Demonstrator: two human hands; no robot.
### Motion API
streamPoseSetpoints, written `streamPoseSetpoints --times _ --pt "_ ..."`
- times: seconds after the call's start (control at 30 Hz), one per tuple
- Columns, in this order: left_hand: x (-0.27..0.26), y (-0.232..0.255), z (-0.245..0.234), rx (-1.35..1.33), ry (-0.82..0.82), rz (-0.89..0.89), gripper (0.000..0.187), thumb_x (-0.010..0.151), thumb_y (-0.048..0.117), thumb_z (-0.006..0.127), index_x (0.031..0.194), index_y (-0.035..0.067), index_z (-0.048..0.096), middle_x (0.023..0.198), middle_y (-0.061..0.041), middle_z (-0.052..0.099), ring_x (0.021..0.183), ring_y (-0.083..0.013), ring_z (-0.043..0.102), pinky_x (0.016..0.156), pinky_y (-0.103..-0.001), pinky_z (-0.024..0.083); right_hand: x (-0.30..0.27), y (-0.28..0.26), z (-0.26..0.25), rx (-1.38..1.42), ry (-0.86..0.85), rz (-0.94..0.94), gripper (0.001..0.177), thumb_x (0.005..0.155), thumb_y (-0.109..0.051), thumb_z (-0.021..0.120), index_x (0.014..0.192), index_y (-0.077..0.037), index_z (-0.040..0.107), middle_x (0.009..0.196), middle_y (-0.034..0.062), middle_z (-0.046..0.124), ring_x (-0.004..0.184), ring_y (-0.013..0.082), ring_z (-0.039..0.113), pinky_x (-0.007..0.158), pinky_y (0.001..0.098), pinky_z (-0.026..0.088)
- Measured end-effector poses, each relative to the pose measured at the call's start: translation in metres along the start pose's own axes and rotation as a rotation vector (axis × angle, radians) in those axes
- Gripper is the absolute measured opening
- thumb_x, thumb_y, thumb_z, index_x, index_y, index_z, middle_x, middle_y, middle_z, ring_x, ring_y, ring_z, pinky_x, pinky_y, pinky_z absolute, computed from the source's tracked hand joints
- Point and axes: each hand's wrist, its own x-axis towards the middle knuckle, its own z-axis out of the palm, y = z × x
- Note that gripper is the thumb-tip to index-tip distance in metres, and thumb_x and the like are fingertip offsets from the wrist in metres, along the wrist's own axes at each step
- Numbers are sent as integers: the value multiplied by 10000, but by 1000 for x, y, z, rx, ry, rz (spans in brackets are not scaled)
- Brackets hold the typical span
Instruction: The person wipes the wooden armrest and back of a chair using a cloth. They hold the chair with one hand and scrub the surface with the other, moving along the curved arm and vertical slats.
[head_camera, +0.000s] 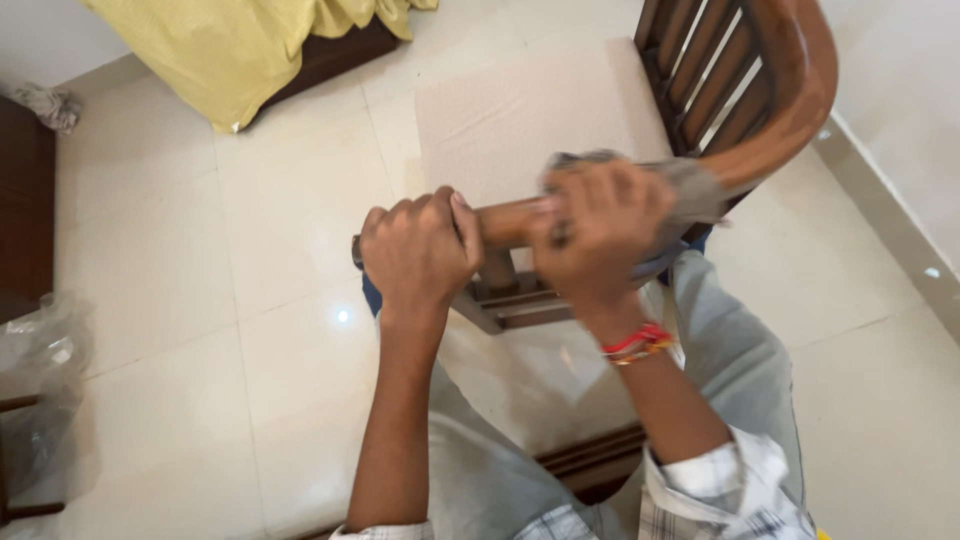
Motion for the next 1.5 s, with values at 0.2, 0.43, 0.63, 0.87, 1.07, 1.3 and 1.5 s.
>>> streamPoseSetpoints --times 0.2,0.43,0.63,0.87,1.07,1.3,1.5 --pt "7 3 -8 -84 23 39 314 956 216 564 700 102 705 552 -100 626 491 -275 593 602 -426 445 -24 15 23 23 77 -417 264 1088 -346 593 1297 -229 705 1303 39 640 1285 270 534 1178 487 334" --pt "5 5 -1 -53 12 -19 310 920 213 580 654 108 702 519 -100 618 447 -277 569 578 -418 441 -50 94 9 -48 100 -89 418 1141 -340 436 1510 -150 489 1581 114 478 1541 344 325 1289 602 185" --pt "5 3 2 -23 -16 -23 292 918 208 576 677 111 711 526 -103 629 441 -268 574 593 -410 457 -42 16 23 43 98 32 403 1104 -265 427 1456 -104 539 1541 74 499 1530 331 339 1305 635 98" --pt "5 1 -7 -73 33 37 289 944 214 577 709 111 711 569 -93 645 509 -279 605 603 -431 456 -36 3 7 -8 -138 -381 518 1088 -367 572 1555 -161 490 1594 68 452 1518 290 327 1287 539 169" --pt "2 2 -2 -50 2 1 300 926 196 569 681 99 711 548 -88 633 453 -264 569 583 -408 441 -18 79 -45 -86 -220 -103 706 961 -323 583 1598 -68 422 1630 157 451 1538 388 350 1296 596 221" --pt "4 3 2 -32 3 -32 303 900 205 575 650 102 713 509 -100 620 412 -267 548 562 -405 438 9 82 -60 29 -185 -5 597 882 -269 561 1425 -20 570 1433 183 552 1460 401 427 1277 631 261" --pt "4 0 2 -47 25 11 304 922 220 572 681 102 716 539 -101 631 445 -278 577 581 -415 462 6 7 -31 42 -265 -229 533 907 -365 564 1332 -50 622 1313 184 571 1273 401 507 1128 612 340"
